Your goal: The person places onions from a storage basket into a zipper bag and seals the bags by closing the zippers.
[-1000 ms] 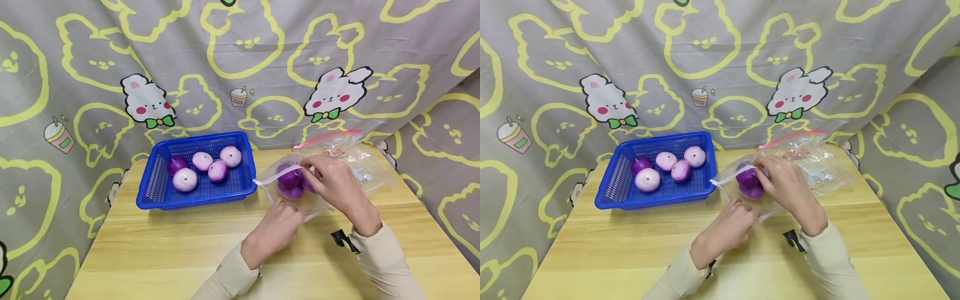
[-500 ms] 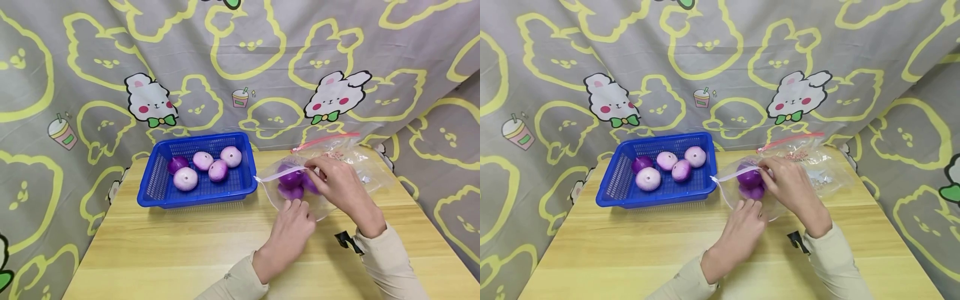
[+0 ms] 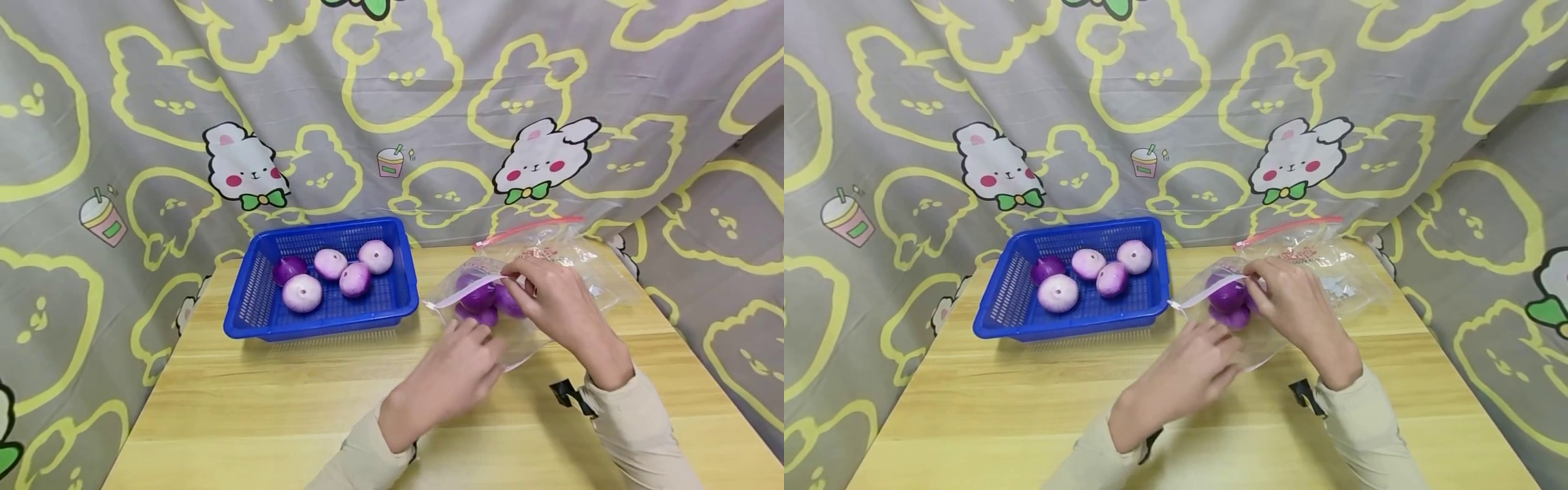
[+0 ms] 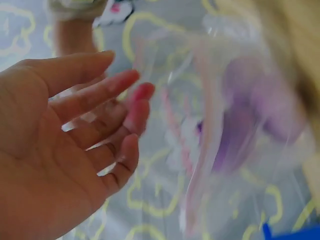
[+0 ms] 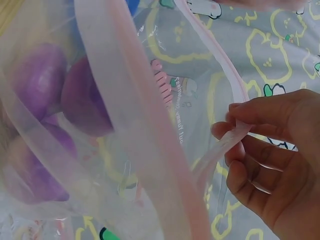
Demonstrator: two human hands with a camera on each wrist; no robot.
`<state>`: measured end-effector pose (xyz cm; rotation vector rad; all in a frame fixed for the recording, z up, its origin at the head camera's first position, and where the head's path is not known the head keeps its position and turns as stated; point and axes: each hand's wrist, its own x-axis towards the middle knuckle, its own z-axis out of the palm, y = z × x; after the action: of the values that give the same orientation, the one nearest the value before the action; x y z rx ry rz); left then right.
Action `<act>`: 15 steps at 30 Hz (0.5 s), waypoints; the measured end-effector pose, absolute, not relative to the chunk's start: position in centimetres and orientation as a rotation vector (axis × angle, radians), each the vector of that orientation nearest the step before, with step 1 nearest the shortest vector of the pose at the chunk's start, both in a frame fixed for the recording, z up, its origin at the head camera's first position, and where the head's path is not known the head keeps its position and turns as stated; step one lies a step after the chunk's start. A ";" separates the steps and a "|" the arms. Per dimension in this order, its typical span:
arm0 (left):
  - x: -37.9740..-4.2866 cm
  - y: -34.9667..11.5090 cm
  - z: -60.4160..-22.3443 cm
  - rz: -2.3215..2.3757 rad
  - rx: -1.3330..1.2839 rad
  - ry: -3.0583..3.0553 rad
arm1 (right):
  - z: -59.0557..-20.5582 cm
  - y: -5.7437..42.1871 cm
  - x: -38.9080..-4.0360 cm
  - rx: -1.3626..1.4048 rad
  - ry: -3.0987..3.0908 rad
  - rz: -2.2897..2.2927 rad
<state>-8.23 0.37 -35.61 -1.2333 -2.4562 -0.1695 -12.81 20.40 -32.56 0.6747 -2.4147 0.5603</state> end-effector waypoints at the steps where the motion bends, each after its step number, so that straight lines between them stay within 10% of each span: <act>1: -8.5 -0.2 -35.2 -0.227 -1.226 -2.446 | -32.6 20.4 -12.8 0.671 -2.417 0.565; 15: -11.6 -6.3 -32.8 -0.675 -0.980 -2.411 | -32.9 19.6 -12.9 0.619 -2.425 0.587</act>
<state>-11.64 -6.33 -32.80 -0.9803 -2.4114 -0.6746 -12.90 19.55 -32.91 0.6194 -2.4255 0.5868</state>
